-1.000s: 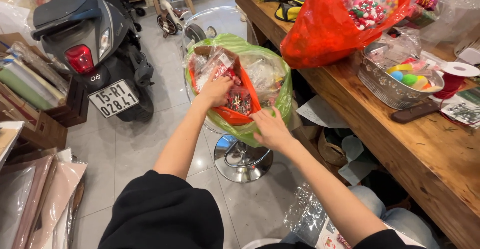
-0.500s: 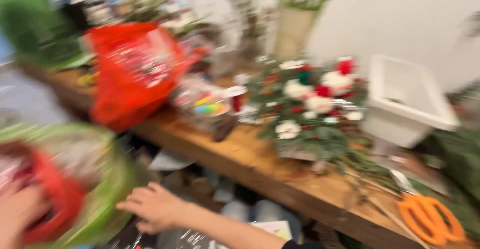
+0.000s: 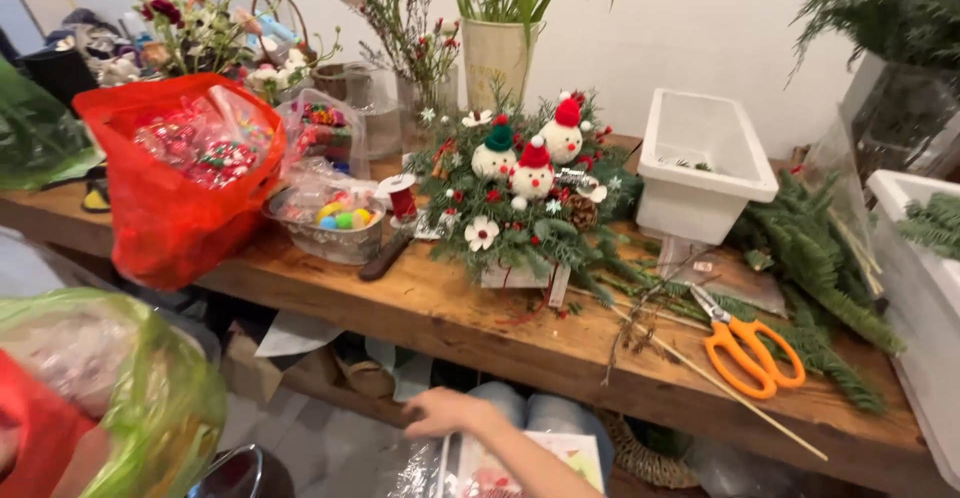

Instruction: The person attaches a small white tag to a Christmas floral arrangement using a red and white string. They then adjust the arrangement on the table and reach into a red bag to retrieve additional items.

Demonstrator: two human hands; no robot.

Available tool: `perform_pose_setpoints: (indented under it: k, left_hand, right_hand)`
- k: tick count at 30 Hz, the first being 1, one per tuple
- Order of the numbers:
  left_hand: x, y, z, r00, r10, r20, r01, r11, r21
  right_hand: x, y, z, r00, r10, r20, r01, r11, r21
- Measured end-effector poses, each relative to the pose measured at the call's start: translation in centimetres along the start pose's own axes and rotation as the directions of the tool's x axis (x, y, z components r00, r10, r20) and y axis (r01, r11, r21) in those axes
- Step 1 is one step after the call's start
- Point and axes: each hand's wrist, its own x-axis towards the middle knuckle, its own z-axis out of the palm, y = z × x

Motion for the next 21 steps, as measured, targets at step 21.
perform_pose_setpoints:
  k: [21]
  left_hand:
    - [0.3, 0.8, -0.1, 0.844, -0.527, -0.103, 0.447, 0.584, 0.677]
  right_hand:
    - [-10.1, 1.3, 0.9, 0.913, 0.405, -0.055, -0.389, 0.903, 0.185]
